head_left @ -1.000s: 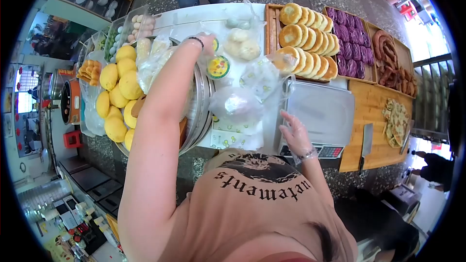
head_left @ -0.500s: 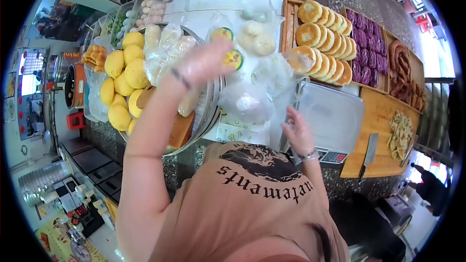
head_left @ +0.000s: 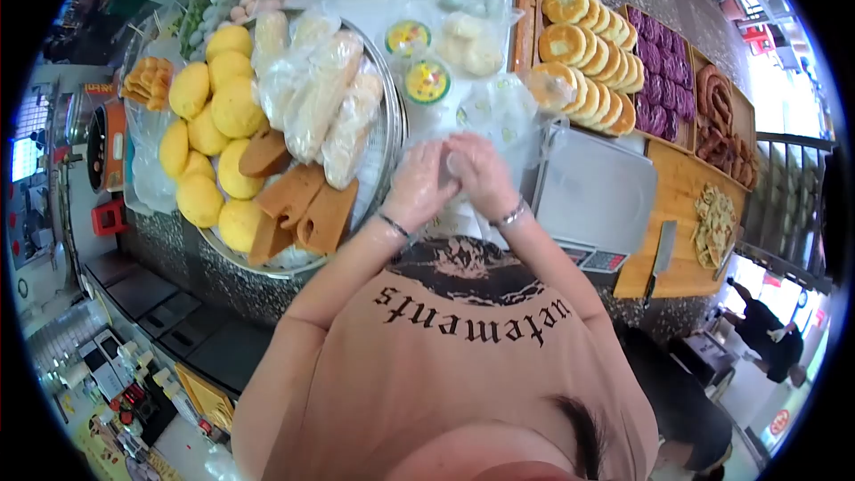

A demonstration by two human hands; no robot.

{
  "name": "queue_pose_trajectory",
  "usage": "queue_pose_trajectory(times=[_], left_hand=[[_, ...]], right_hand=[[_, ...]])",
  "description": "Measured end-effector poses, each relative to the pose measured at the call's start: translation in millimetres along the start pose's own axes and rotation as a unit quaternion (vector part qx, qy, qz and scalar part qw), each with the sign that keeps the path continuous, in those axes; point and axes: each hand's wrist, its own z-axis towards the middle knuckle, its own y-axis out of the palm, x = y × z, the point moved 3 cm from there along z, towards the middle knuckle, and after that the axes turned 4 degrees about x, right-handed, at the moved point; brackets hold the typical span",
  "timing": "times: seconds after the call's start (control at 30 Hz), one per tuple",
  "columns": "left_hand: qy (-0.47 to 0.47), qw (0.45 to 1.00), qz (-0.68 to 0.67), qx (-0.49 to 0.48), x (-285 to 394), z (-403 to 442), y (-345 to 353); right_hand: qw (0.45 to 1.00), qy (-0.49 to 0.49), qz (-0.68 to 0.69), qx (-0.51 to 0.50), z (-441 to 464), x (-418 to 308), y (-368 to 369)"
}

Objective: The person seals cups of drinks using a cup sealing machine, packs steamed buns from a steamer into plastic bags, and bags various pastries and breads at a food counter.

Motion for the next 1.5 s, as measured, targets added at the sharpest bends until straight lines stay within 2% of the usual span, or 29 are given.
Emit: queue_pose_trajectory(times=[0.07, 0.17, 0.2, 0.23, 0.3, 0.33, 0.4, 0.53, 0.6, 0.63, 0.7, 0.73, 0.8, 0.83, 0.9, 0.93, 0.97, 1.0, 1.03, 1.1, 1.2, 1.27, 1.3, 1.33, 1.37, 1.4, 1.43, 1.47, 1.5], left_hand=[[0.030, 0.996, 0.003, 0.085, 0.9, -9.2, -2.3], [0.068, 0.986, 0.024, 0.150, 2.2, -15.1, -8.7], [0.063, 0.993, 0.020, 0.097, -3.6, -18.5, -6.8], [0.065, 0.993, 0.020, 0.096, -3.7, -20.1, -12.5], [-0.021, 0.998, -0.004, -0.056, -6.6, -16.7, -13.5], [-0.020, 0.998, -0.004, -0.056, -3.4, -17.0, -13.6], [0.075, 0.982, -0.027, 0.171, 8.6, -19.2, -26.5], [0.100, 0.987, 0.001, 0.124, 7.4, -17.6, -28.4], [0.108, 0.990, 0.018, 0.086, -6.5, -13.3, -25.3], [0.107, 0.991, 0.018, 0.081, -8.1, -15.0, -27.6], [0.105, 0.994, 0.029, 0.007, -9.8, -18.4, -30.8], [0.108, 0.994, 0.030, 0.003, -5.3, -21.1, -35.9], [-0.050, 0.997, -0.063, -0.006, -2.6, -24.0, -41.4], [-0.052, 0.997, -0.064, -0.009, -2.5, -29.6, -40.4], [-0.062, 0.962, -0.258, 0.057, -2.4, -33.0, -42.8], [-0.062, 0.963, -0.257, 0.053, -4.6, -32.2, -40.5], [-0.047, 0.942, -0.320, 0.092, -8.4, -29.0, -38.4], [-0.034, 0.914, -0.383, 0.131, -10.9, -27.8, -37.3], [-0.034, 0.913, -0.385, 0.128, -6.7, -25.7, -39.8], [-0.076, 0.806, -0.578, 0.103, 0.3, -23.4, -45.6], [-0.080, 0.822, -0.560, 0.066, 5.2, -21.2, -54.8], [-0.090, 0.829, -0.550, 0.040, 12.0, -22.6, -62.7], [-0.087, 0.851, -0.511, -0.081, 17.7, -26.7, -61.9], [-0.083, 0.860, -0.463, -0.200, 21.9, -32.1, -58.3], [-0.080, 0.859, -0.463, -0.203, 21.7, -33.0, -55.6], [-0.013, 0.931, -0.347, -0.117, 20.5, -31.7, -56.2], [0.056, 0.973, -0.221, -0.027, 22.6, -30.4, -57.8], [0.060, 0.973, -0.222, -0.033, 32.0, -27.6, -55.8], [0.202, 0.972, -0.101, 0.057, 53.3, -27.4, -57.4]], right_hand=[[0.989, -0.052, -0.089, 0.102, 2.9, -19.8, -17.5], [0.993, -0.028, -0.103, 0.059, 4.8, -36.3, -24.5], [0.999, 0.008, -0.044, 0.010, -2.3, -31.3, -20.8], [0.999, 0.008, -0.045, 0.011, -3.9, -32.1, -23.4], [0.990, -0.065, -0.089, 0.087, 0.6, -37.7, -34.6], [0.990, -0.065, -0.089, 0.088, 2.6, -42.5, -36.3], [0.983, -0.085, -0.041, 0.156, 3.9, -55.8, -42.2], [0.979, -0.100, -0.047, 0.174, -2.8, -65.0, -55.1], [0.962, -0.095, -0.035, 0.255, -4.1, -72.2, -80.1], [0.962, -0.090, -0.034, 0.256, -8.7, -67.5, -80.3], [0.998, -0.052, -0.040, 0.002, -14.4, -55.0, -62.0], [0.998, -0.048, -0.039, 0.006, -18.2, -55.3, -62.9], [0.984, 0.014, -0.057, 0.165, -19.2, -51.0, -78.9], [0.985, 0.017, -0.056, 0.164, -21.3, -53.3, -80.5], [0.979, 0.079, -0.050, 0.182, -20.6, -54.5, -88.1], [0.983, 0.085, -0.054, 0.153, -23.0, -51.3, -83.6], [0.982, 0.089, -0.055, 0.156, -26.8, -43.8, -79.8], [0.971, 0.119, 0.017, 0.208, -32.5, -32.3, -78.0], [0.951, 0.145, 0.089, 0.258, -34.5, -28.8, -79.3], [0.943, 0.167, 0.118, 0.262, -38.9, -31.1, -83.8], [0.953, 0.139, 0.047, 0.266, -37.9, -16.8, -83.5], [0.873, 0.143, 0.258, 0.388, -40.9, -11.4, -93.7], [0.873, 0.144, 0.255, 0.390, -44.2, -14.0, -102.2], [0.832, 0.172, 0.264, 0.457, -48.3, -24.0, -117.4], [0.784, 0.198, 0.272, 0.523, -54.7, -28.9, -129.8], [0.782, 0.197, 0.269, 0.527, -64.1, -26.0, -143.1], [0.787, 0.207, 0.306, 0.493, -74.6, -19.4, -157.9], [0.791, 0.215, 0.342, 0.460, -81.2, -18.4, -164.1], [0.789, 0.217, 0.338, 0.465, -88.7, -19.7, -163.8]])
